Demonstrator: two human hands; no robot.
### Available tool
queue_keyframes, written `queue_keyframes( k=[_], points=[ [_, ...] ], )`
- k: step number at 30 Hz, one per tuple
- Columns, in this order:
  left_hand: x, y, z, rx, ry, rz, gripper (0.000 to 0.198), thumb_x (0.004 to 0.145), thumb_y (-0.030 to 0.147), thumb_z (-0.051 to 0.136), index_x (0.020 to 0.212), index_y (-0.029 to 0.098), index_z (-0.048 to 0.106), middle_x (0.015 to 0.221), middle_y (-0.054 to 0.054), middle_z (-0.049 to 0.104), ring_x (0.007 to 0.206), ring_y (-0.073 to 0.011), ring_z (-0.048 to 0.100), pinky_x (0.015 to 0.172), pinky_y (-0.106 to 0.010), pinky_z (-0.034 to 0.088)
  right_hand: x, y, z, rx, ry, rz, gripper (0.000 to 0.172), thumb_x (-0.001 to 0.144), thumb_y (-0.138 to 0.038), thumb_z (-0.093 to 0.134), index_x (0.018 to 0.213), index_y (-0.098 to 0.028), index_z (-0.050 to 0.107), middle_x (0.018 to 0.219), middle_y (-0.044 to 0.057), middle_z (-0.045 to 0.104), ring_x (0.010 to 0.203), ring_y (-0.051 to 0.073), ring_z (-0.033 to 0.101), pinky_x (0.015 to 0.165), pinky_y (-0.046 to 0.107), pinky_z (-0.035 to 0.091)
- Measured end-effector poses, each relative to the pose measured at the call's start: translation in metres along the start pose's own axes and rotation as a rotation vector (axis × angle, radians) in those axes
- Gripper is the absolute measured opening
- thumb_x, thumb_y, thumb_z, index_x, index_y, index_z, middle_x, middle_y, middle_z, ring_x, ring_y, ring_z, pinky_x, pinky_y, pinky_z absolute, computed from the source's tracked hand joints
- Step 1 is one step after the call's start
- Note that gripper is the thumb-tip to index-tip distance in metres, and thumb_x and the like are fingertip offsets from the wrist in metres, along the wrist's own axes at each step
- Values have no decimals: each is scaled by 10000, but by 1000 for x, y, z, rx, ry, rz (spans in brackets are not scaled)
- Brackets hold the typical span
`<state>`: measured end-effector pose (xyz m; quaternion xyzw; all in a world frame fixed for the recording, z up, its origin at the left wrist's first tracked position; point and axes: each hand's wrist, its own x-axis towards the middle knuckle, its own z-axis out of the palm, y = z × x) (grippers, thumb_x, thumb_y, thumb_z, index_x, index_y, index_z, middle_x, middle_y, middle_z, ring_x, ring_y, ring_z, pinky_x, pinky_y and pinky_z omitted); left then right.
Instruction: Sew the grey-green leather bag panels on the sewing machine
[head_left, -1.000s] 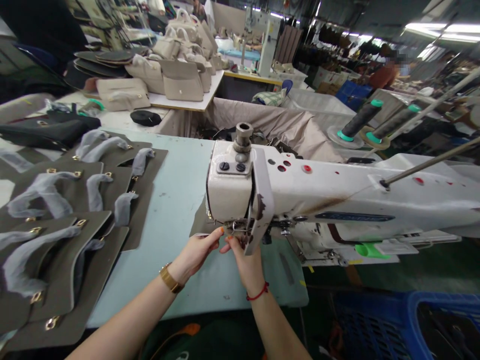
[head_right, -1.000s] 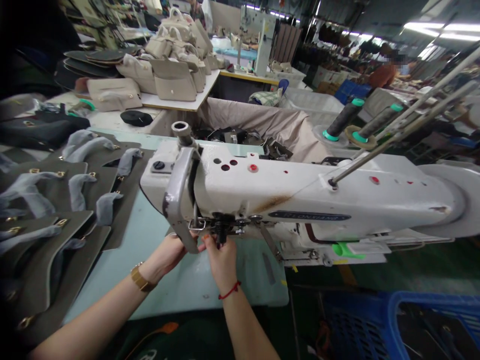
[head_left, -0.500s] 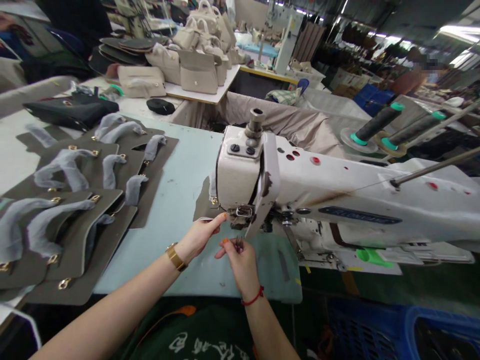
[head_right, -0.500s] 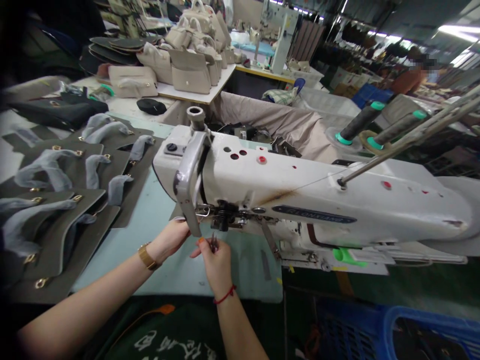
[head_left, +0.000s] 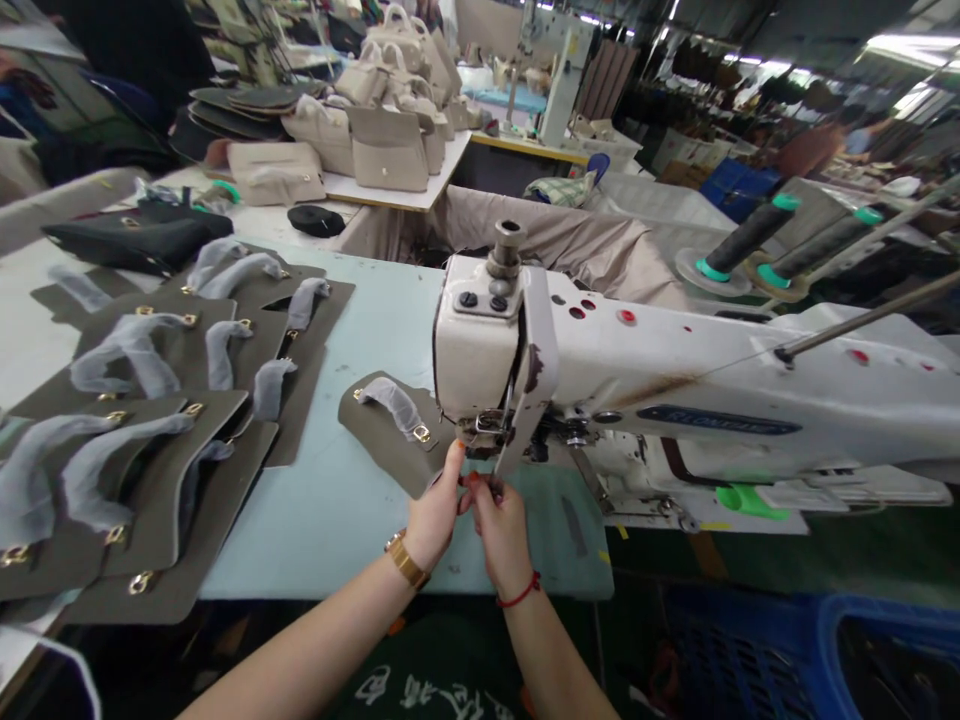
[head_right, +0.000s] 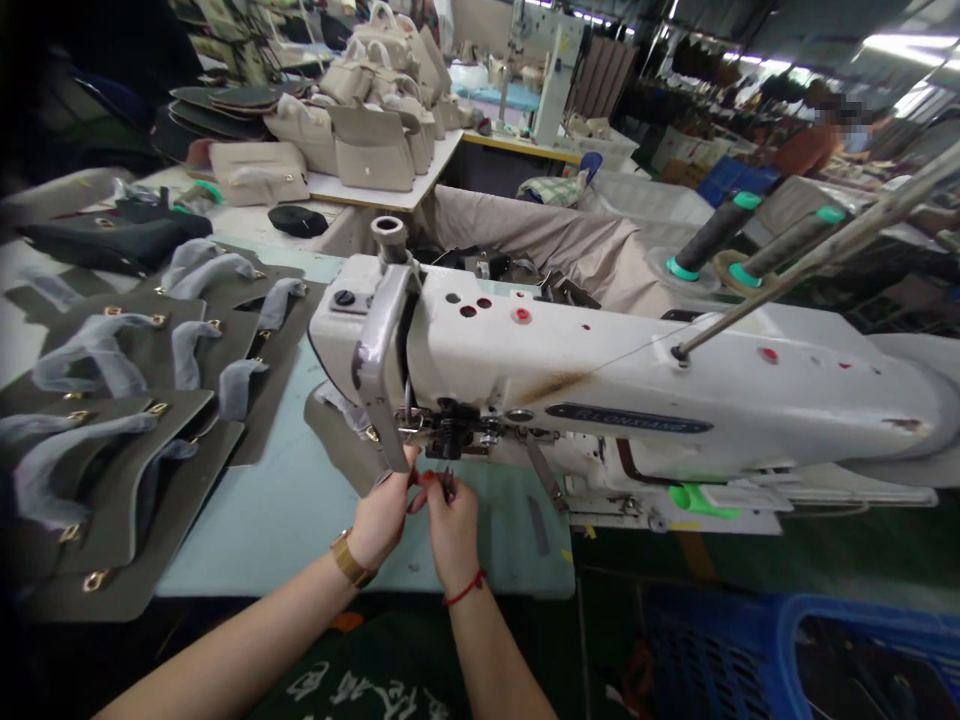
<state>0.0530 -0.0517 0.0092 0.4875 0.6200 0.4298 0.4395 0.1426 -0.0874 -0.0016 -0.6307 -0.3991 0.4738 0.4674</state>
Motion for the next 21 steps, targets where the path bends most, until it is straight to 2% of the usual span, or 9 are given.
queue_keyframes(
  k=[4,6,7,9,10,12,16,18,21],
  points=[
    [-20,-37,-15,-158,-14,-30,408,873,479,495,1146,190,585,1086,-91,658,1019,-243,610,867,-358,492,2,-14,5,-9,79,-56,391,905,-396,498,653,-175,700,598,29,641,661,175,611,661,253,439],
    [-30,-64,-37,-197,5,-16,458,902,457,459,1291,218,476,1252,-106,571,1116,-244,562,890,-363,488,3,-18,9,-22,109,-84,408,912,-408,492,650,-181,707,680,43,675,709,177,619,709,257,438],
    [-30,-75,-52,-166,72,2,470,923,447,421,1341,233,426,1323,-110,512,1161,-243,531,905,-369,480,3,-19,12,-22,114,-90,414,914,-419,489,656,-182,711,688,43,675,709,177,615,712,259,434],
    [-16,-87,-81,-10,170,119,462,944,413,390,1373,239,396,1374,-112,444,1234,-247,457,989,-407,418,6,-20,21,-6,127,-93,416,906,-442,492,665,-178,704,649,36,651,671,175,592,676,259,424],
    [-2,-87,-93,98,132,244,448,947,400,385,1360,229,421,1360,-113,452,1252,-256,433,1028,-435,378,7,-20,26,10,139,-97,411,898,-447,500,661,-172,690,631,30,633,649,170,576,650,256,414],
    [37,-77,-108,301,-139,534,428,940,409,388,1311,223,491,1382,-106,440,1282,-283,394,1079,-483,311,11,-20,37,44,169,-111,387,878,-437,520,630,-165,638,607,13,590,617,153,530,605,244,387],
    [111,-39,-106,598,-578,930,534,880,527,443,1296,200,515,1286,-126,539,1189,-329,468,1045,-513,329,19,-17,51,82,204,-111,367,845,-391,537,552,-176,490,546,-34,459,554,110,411,538,221,315],
    [129,-22,-101,658,-694,1031,531,864,567,441,1233,206,567,1216,-116,585,1149,-322,500,1036,-496,343,20,-14,51,92,197,-107,378,836,-387,538,533,-184,442,520,-48,405,527,99,374,511,217,290],
    [129,-4,-102,731,-753,1096,472,853,566,476,1156,234,617,1152,-100,598,1114,-295,524,1026,-454,368,21,-8,42,105,146,-97,405,834,-403,539,516,-196,397,477,-61,342,482,90,337,472,216,263]
  ],
)
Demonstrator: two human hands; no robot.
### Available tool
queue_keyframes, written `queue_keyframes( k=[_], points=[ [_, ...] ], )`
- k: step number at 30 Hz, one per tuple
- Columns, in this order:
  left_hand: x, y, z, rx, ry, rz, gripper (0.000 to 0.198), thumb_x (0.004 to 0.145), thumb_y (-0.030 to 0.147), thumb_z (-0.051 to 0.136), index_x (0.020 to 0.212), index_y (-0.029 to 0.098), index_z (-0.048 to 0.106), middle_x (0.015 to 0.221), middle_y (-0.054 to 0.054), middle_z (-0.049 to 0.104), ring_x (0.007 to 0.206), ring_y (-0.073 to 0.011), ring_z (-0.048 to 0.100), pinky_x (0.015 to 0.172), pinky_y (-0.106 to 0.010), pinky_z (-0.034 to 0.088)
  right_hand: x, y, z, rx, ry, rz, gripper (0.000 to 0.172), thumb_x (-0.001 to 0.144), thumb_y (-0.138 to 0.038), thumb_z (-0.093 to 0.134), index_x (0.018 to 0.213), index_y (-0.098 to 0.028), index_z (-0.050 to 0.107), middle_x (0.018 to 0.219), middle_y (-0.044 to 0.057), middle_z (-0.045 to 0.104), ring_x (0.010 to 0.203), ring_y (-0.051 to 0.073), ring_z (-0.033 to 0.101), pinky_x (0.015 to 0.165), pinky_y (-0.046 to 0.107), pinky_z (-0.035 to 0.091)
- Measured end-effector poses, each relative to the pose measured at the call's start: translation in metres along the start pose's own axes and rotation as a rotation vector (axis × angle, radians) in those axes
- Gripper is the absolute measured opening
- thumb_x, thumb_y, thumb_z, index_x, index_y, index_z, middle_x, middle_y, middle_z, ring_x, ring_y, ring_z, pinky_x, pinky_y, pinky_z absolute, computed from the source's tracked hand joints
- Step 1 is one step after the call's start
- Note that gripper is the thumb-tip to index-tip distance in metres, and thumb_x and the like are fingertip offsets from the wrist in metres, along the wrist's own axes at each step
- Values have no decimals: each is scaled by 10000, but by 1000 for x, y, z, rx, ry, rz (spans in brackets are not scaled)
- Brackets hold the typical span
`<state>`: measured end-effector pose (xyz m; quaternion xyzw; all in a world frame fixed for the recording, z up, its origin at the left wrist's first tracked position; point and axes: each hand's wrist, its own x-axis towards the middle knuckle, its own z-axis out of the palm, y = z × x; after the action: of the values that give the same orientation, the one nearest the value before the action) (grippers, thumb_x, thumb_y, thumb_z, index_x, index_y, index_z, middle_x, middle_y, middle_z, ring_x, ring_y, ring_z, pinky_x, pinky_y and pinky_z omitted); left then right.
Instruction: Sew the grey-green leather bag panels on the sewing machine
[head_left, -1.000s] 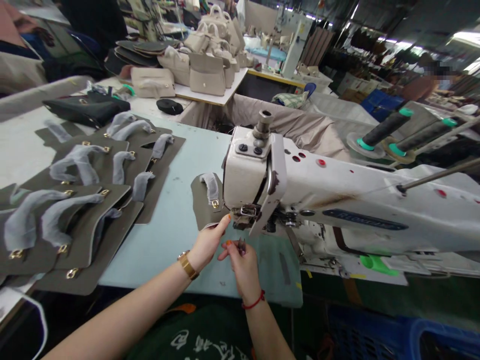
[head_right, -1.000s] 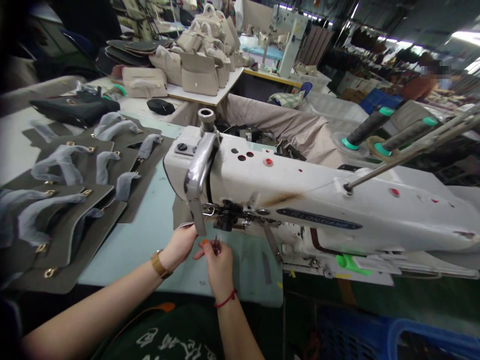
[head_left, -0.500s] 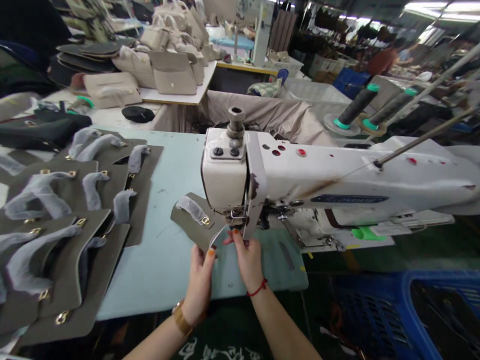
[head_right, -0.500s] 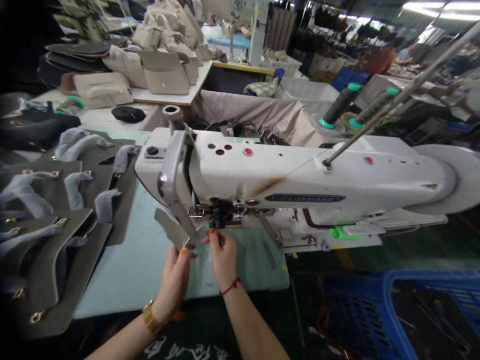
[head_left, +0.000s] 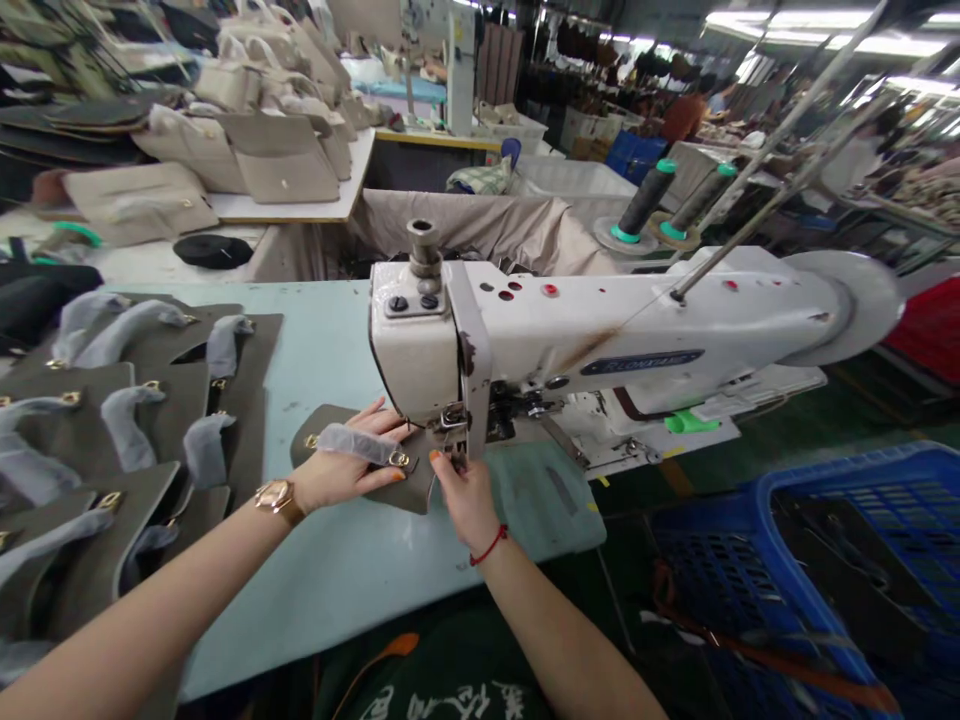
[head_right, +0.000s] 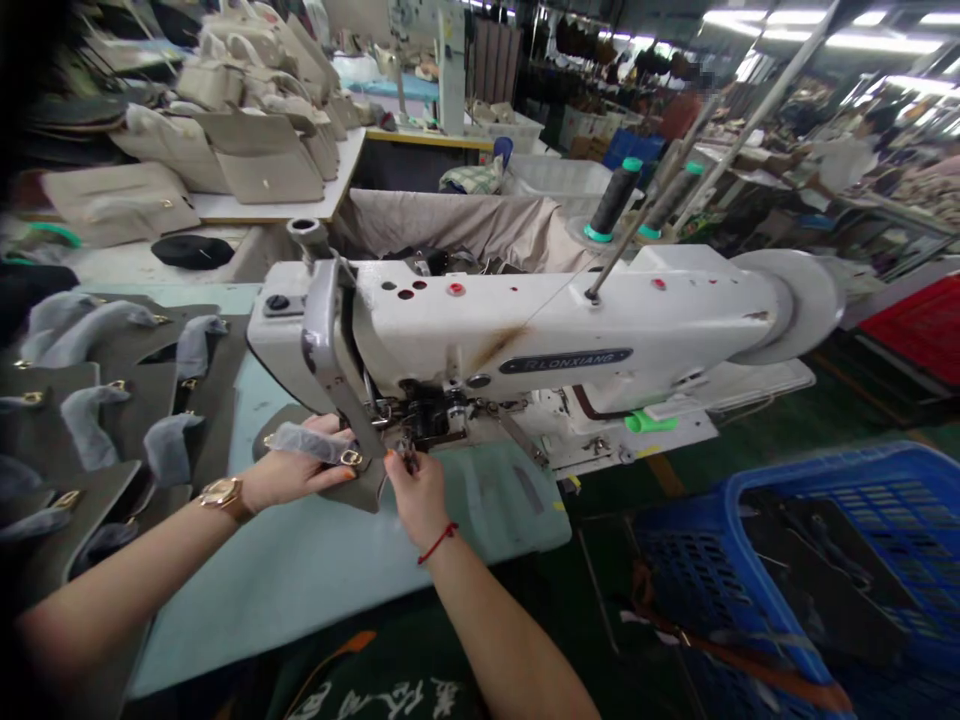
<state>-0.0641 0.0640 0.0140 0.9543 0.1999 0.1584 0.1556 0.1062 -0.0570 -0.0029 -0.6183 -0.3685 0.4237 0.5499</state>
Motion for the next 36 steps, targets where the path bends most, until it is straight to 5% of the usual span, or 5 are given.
queue_keyframes(
  k=[12,15,20,30,36],
  points=[
    [0,70,-14,202,-1,-230,457,876,511,488,1222,228,579,1178,-131,496,1042,-307,490,906,-479,446,7,-3,-25,66,-146,66,307,824,-434,548,677,-167,590,589,-21,521,524,105,437,485,209,328],
    [1,79,-12,235,35,-294,440,881,503,484,1196,219,597,1195,-141,496,1079,-324,480,927,-498,432,5,-8,-33,34,-168,68,319,824,-424,552,626,-173,564,528,-36,464,506,105,405,481,211,300],
    [4,79,-16,145,69,-237,398,877,484,523,1175,234,605,1266,-116,499,1184,-306,452,1020,-499,375,-15,-12,-52,-41,-247,33,340,842,-384,561,581,-172,510,529,-57,376,514,90,334,506,216,265],
    [11,72,-21,-68,53,-157,307,891,428,538,1101,234,651,1202,-79,604,1148,-263,515,998,-429,418,-29,-2,-52,-61,-317,8,356,902,-420,516,736,-158,691,703,38,673,681,166,584,607,234,391],
    [20,63,-22,-89,40,-170,303,893,427,528,1059,214,666,1008,-68,673,952,-238,600,871,-398,483,-23,-5,-46,-60,-260,39,403,908,-447,507,724,-152,711,675,31,685,587,134,517,577,227,363]
  ],
)
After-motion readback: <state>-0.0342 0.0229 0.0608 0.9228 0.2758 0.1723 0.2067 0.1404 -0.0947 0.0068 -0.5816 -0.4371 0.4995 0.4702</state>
